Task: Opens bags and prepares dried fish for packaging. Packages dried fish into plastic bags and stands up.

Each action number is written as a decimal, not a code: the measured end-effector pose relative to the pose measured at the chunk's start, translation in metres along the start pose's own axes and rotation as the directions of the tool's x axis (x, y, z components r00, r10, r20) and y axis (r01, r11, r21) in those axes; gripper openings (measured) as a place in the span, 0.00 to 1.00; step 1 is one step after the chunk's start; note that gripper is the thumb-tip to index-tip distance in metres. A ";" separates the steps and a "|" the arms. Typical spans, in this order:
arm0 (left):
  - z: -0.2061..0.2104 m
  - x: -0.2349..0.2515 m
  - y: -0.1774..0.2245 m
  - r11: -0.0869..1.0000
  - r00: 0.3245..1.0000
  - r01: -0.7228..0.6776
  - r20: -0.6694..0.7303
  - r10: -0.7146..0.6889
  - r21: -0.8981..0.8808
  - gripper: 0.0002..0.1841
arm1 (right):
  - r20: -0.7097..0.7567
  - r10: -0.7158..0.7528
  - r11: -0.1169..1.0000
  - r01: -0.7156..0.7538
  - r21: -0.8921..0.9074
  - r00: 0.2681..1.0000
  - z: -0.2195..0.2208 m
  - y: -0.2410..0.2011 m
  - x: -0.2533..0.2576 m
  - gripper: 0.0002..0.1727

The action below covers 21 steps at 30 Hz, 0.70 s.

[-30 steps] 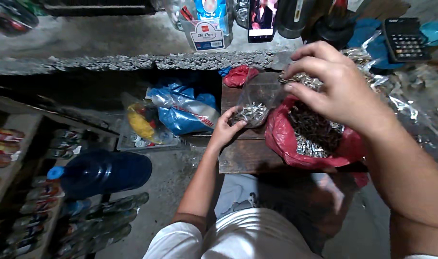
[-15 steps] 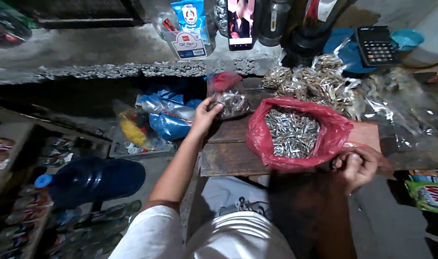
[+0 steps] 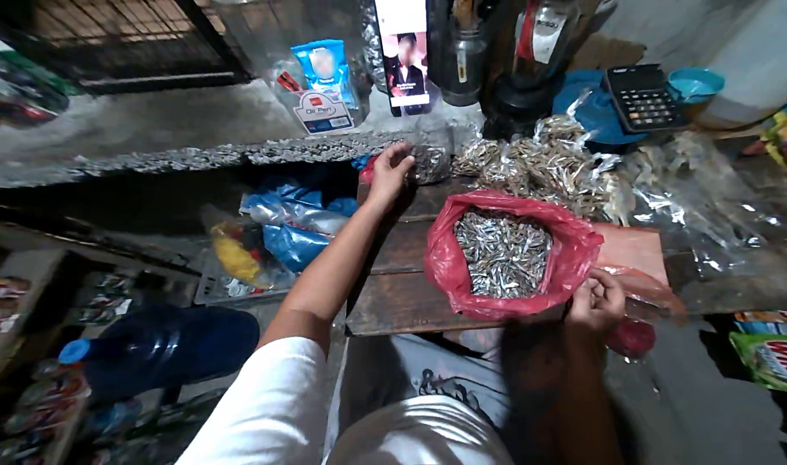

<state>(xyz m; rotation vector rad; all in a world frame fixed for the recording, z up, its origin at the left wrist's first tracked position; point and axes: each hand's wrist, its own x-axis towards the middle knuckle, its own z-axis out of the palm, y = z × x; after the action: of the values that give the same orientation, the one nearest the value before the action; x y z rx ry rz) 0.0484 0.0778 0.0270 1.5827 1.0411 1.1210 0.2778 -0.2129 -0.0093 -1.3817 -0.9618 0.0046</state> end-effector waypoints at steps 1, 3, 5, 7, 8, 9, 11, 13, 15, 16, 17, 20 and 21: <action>0.000 0.002 -0.002 1.000 1.000 0.002 -0.009 -0.002 -0.012 0.20 | -0.001 0.007 1.000 -0.007 -0.017 1.000 0.000 -0.001 0.000 0.15; 0.001 0.004 -0.003 0.999 0.999 0.019 -0.031 -0.021 -0.050 0.18 | -0.009 0.000 0.999 -0.001 -0.035 1.000 0.000 -0.001 0.001 0.16; 0.002 0.004 -0.005 0.996 0.998 0.032 -0.053 -0.037 -0.084 0.18 | -0.014 0.006 0.999 -0.007 -0.031 1.000 0.001 -0.002 0.002 0.15; 0.002 0.003 -0.005 0.996 0.997 0.023 -0.073 -0.030 -0.089 0.20 | -0.020 0.011 1.000 -0.012 -0.021 1.000 0.001 -0.002 0.002 0.15; 0.002 -0.001 -0.004 0.996 0.995 0.022 -0.092 -0.030 -0.089 0.22 | -0.029 -0.006 1.000 0.005 -0.013 1.000 0.001 0.000 0.002 0.14; 0.002 -0.005 -0.002 0.996 0.993 0.021 -0.116 -0.031 -0.092 0.23 | -0.036 -0.023 1.000 0.022 -0.011 0.999 0.001 0.001 0.002 0.13; -0.003 -0.020 0.002 0.996 0.990 -0.019 -0.142 0.007 -0.084 0.26 | -0.037 -0.031 0.998 0.029 -0.061 0.999 0.000 0.001 0.001 0.09; -0.010 -0.041 0.005 0.996 0.992 -0.072 -0.110 0.066 -0.050 0.28 | -0.025 -0.022 0.986 0.018 -0.166 0.999 0.000 -0.002 0.000 0.11; -0.014 -0.067 0.012 0.996 0.996 -0.087 -0.009 0.087 -0.009 0.29 | 0.001 -0.037 0.971 0.036 -0.235 0.999 0.000 0.001 -0.002 0.11; -0.016 -0.081 0.015 0.997 0.996 -0.077 0.050 0.077 0.010 0.29 | 0.003 -0.055 0.966 0.054 -0.252 0.998 -0.001 0.005 -0.005 0.11; -0.018 -0.095 0.017 0.998 0.993 -0.064 0.099 0.061 0.029 0.29 | 0.005 -0.070 0.963 0.069 -0.260 0.998 -0.002 0.010 -0.008 0.10; -0.030 -0.118 0.011 0.994 0.987 -0.096 0.130 0.089 0.051 0.28 | 0.080 -0.148 0.973 0.160 -0.168 0.986 -0.017 0.013 -0.016 0.15; -0.034 -0.118 0.009 0.992 0.988 -0.113 0.109 0.107 0.051 0.28 | 0.094 -0.182 0.973 0.193 -0.127 0.979 -0.025 0.012 -0.019 0.17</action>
<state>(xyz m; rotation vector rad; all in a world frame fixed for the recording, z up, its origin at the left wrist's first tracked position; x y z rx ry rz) -0.0104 -0.0298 0.0180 1.7440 0.9328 1.0759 0.2863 -0.2401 -0.0267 -1.4186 -1.1767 -0.1502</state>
